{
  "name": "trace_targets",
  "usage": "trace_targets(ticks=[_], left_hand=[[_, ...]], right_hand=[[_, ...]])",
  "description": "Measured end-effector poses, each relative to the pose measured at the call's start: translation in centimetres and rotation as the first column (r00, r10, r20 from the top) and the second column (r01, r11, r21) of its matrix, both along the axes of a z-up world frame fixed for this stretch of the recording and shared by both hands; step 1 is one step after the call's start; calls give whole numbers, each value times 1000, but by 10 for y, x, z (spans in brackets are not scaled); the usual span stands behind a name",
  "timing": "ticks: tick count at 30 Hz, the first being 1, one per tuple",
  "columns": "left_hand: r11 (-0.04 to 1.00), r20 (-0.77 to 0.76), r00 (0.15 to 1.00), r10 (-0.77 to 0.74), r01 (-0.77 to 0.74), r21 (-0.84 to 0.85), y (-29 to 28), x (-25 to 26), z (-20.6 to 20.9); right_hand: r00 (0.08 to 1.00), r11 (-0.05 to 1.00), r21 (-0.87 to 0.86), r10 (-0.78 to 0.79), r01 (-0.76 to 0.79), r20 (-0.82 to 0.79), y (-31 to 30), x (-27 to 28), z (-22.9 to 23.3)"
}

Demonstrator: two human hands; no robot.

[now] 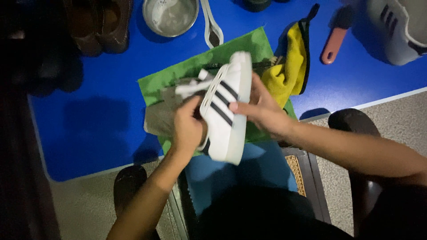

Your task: The person scrubs a white sneaker with a brush, repeatedly dipping the brush into a small metal bowl of liquid. They rotate the shoe to clean different areas, including the toe box, sides, and heel, then wipe the surface with a yellow cloth.

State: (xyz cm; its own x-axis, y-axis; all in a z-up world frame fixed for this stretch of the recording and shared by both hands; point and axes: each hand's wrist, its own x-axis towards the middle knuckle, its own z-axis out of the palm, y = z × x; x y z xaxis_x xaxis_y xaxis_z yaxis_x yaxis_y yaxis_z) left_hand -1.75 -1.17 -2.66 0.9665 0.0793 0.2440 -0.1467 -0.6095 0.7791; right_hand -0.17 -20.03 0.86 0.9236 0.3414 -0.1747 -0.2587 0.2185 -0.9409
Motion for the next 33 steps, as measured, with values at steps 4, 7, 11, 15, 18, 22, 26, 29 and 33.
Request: trace_targets(ticks=[4, 7, 11, 15, 18, 22, 26, 29, 33], left_hand=[[836, -65, 919, -390, 324, -443, -8, 2, 43], [766, -92, 866, -491, 379, -519, 3, 3, 15], [749, -149, 834, -531, 380, -543, 16, 7, -10], [766, -169, 832, -528, 380, -518, 34, 26, -18], [783, -192, 832, -521, 376, -495, 41, 35, -25], [797, -214, 822, -527, 391, -460, 41, 40, -33], [807, -239, 808, -539, 414, -421, 42, 35, -40], [821, -254, 807, -532, 420, -386, 40, 36, -42], [844, -264, 818, -512, 421, -331, 30, 47, -40]], right_hand=[[997, 999, 24, 45, -44, -60, 3, -9, -16], [979, 984, -113, 155, -141, 133, -7, 8, -11], [691, 680, -733, 534, -9, 487, -45, 55, 10], [558, 241, -966, 790, 95, 252, -84, 77, -3], [547, 62, -998, 834, 20, 63, -96, 79, 2], [659, -576, -796, 675, 187, -333, -119, 78, -11], [753, -609, -784, 570, 121, -328, -122, 75, -10], [772, -426, -888, 619, 175, -145, -103, 70, -19], [704, -189, -931, 704, 312, 92, -101, 79, -44]])
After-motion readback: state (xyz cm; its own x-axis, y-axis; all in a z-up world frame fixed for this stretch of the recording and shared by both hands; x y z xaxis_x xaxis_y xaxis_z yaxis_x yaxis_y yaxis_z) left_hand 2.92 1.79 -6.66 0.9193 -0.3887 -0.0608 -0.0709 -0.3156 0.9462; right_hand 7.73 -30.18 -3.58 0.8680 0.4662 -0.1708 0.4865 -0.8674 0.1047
